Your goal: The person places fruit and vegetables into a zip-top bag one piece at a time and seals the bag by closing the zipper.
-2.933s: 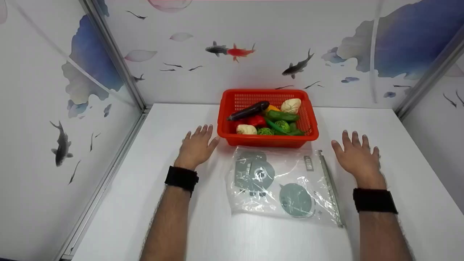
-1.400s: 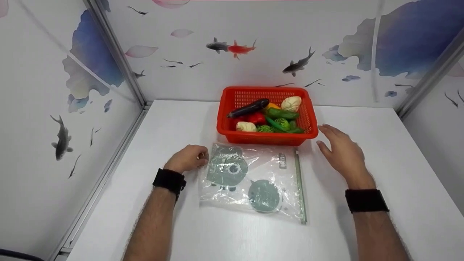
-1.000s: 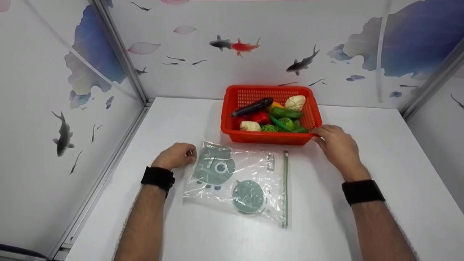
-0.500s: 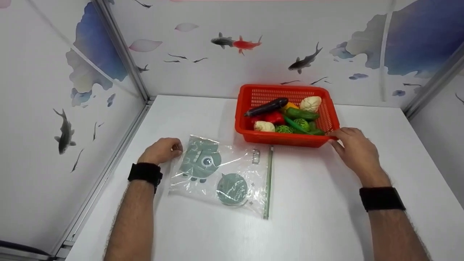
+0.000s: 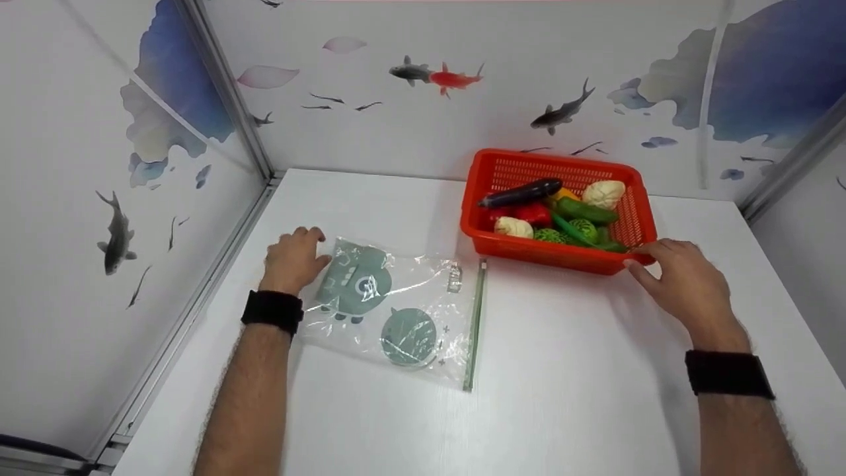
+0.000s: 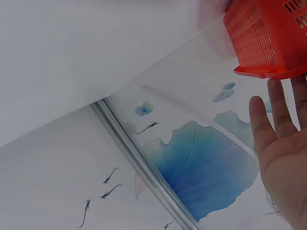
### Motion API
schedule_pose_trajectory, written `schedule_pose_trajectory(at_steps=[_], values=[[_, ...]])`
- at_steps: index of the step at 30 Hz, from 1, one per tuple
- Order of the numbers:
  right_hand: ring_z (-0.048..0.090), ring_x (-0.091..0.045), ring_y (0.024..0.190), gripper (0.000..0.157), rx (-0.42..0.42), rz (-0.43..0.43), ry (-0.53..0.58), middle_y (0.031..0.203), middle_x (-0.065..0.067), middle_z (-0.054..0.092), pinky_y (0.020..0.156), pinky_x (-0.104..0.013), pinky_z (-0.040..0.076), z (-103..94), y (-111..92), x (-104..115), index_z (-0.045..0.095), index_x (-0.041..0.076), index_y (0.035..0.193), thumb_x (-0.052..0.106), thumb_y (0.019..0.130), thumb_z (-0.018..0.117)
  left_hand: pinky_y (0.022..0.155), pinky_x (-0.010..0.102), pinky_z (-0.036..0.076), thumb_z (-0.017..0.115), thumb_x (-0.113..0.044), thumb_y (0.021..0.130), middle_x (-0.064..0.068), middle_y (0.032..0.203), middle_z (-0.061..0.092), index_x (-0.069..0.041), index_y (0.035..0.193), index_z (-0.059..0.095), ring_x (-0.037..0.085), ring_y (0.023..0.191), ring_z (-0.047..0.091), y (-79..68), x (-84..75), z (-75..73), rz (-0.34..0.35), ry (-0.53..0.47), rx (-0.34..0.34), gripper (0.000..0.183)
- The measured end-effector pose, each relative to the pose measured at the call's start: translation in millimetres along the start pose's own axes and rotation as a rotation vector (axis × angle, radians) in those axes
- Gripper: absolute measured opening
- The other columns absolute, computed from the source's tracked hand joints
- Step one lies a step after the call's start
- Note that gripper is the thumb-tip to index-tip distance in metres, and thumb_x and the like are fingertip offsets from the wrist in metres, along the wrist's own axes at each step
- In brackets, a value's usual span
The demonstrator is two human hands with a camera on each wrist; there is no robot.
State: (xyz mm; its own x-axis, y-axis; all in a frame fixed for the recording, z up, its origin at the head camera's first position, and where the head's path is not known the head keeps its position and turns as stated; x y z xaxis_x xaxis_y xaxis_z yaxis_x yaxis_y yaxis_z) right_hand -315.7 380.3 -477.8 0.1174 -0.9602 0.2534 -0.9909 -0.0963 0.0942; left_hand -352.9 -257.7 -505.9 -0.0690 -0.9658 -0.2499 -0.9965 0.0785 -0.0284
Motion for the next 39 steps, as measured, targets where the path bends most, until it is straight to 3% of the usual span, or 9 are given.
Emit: schedule_pose_trajectory(at_steps=[4, 9, 15, 19, 23, 27, 33, 36, 39], values=[[0.059, -0.060, 0.139, 0.054, 0.018, 0.050, -0.017, 0.149, -0.036, 0.069, 0.103, -0.083, 0.059, -2.5, 5, 5, 0.069, -0.002, 0.153, 0.038, 0.116, 0.072, 0.108, 0.071, 0.064, 0.076, -0.031, 0.115, 0.030, 0.157, 0.070, -0.002, 0.158, 0.066, 0.054, 0.138, 0.072, 2.9, -49.1, -7.5, 0.066, 0.044, -0.058, 0.053], [0.062, -0.060, 0.138, 0.057, 0.025, 0.062, -0.013, 0.153, -0.036, 0.068, 0.105, -0.083, 0.058, -2.0, 11, 18, 0.067, -0.002, 0.155, 0.038, 0.115, 0.071, 0.108, 0.067, 0.067, 0.074, -0.037, 0.116, 0.024, 0.153, 0.075, -0.006, 0.159, 0.068, 0.048, 0.134, 0.077, -3.6, -109.2, -7.2, 0.155, 0.079, 0.005, 0.053], [0.060, -0.061, 0.142, 0.057, 0.038, 0.066, 0.005, 0.158, -0.037, 0.065, 0.110, -0.085, 0.056, -0.7, 16, 31, 0.066, -0.001, 0.156, 0.038, 0.116, 0.071, 0.105, 0.064, 0.069, 0.072, -0.041, 0.118, 0.020, 0.150, 0.078, -0.009, 0.159, 0.069, 0.044, 0.131, 0.080, -13.9, -168.5, -2.4, 0.236, 0.135, 0.057, 0.053], [0.059, -0.062, 0.146, 0.059, 0.051, 0.053, 0.012, 0.161, -0.037, 0.064, 0.114, -0.087, 0.053, -0.1, 21, 39, 0.065, -0.002, 0.158, 0.038, 0.116, 0.071, 0.101, 0.060, 0.071, 0.072, -0.041, 0.118, 0.018, 0.144, 0.080, -0.010, 0.157, 0.070, 0.042, 0.124, 0.082, -17.2, -206.4, 8.7, 0.289, 0.143, 0.093, 0.050], [0.060, -0.061, 0.147, 0.057, 0.048, 0.028, 0.022, 0.159, -0.037, 0.065, 0.115, -0.086, 0.053, 0.7, 26, 49, 0.066, -0.002, 0.156, 0.039, 0.117, 0.070, 0.096, 0.052, 0.073, 0.072, -0.041, 0.118, 0.017, 0.131, 0.081, -0.009, 0.150, 0.074, 0.036, 0.112, 0.082, -20.3, -239.1, 29.9, 0.329, 0.146, 0.151, 0.045], [0.064, -0.058, 0.142, 0.055, 0.034, 0.000, 0.025, 0.155, -0.035, 0.068, 0.111, -0.083, 0.057, 2.2, 30, 60, 0.068, -0.001, 0.154, 0.039, 0.117, 0.070, 0.090, 0.047, 0.073, 0.070, -0.044, 0.118, 0.015, 0.119, 0.081, -0.006, 0.141, 0.077, 0.031, 0.101, 0.081, -23.6, -265.3, 57.6, 0.352, 0.165, 0.181, 0.045], [0.065, -0.055, 0.145, 0.055, 0.021, -0.049, 0.017, 0.157, -0.031, 0.068, 0.111, -0.079, 0.060, 5.8, 37, 82, 0.068, 0.002, 0.155, 0.040, 0.116, 0.071, 0.088, 0.040, 0.072, 0.068, -0.065, 0.113, 0.012, 0.119, 0.079, -0.009, 0.131, 0.078, 0.025, 0.103, 0.075, -28.3, -288.0, 95.5, 0.290, 0.233, 0.204, 0.060], [0.065, -0.053, 0.146, 0.054, 0.000, -0.075, 0.019, 0.156, -0.029, 0.070, 0.111, -0.077, 0.061, 7.1, 39, 92, 0.069, 0.003, 0.154, 0.041, 0.116, 0.071, 0.088, 0.038, 0.072, 0.067, -0.072, 0.110, 0.010, 0.125, 0.078, -0.012, 0.132, 0.079, 0.023, 0.110, 0.075, -28.9, -293.2, 101.9, 0.273, 0.343, 0.143, 0.065], [0.067, -0.052, 0.144, 0.051, -0.023, -0.090, 0.025, 0.154, -0.027, 0.072, 0.108, -0.076, 0.062, 8.3, 41, 97, 0.071, 0.004, 0.152, 0.040, 0.116, 0.072, 0.085, 0.037, 0.071, 0.072, -0.064, 0.107, 0.009, 0.127, 0.078, -0.012, 0.134, 0.080, 0.023, 0.114, 0.076, -29.5, -292.9, 101.1, 0.257, 0.400, 0.112, 0.059]])
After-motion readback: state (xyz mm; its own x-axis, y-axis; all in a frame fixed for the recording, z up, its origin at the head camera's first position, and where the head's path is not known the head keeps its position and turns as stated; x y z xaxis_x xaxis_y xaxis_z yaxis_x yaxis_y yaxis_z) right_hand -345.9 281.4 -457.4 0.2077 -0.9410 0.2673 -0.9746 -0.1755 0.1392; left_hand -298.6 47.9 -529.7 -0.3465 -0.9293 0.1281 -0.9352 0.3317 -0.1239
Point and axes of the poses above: each hand's wrist, its own y-axis towards the middle knuckle, its own z-axis out of the palm, x = y × z, the point moved 7 cm from there along y, towards the middle knuckle
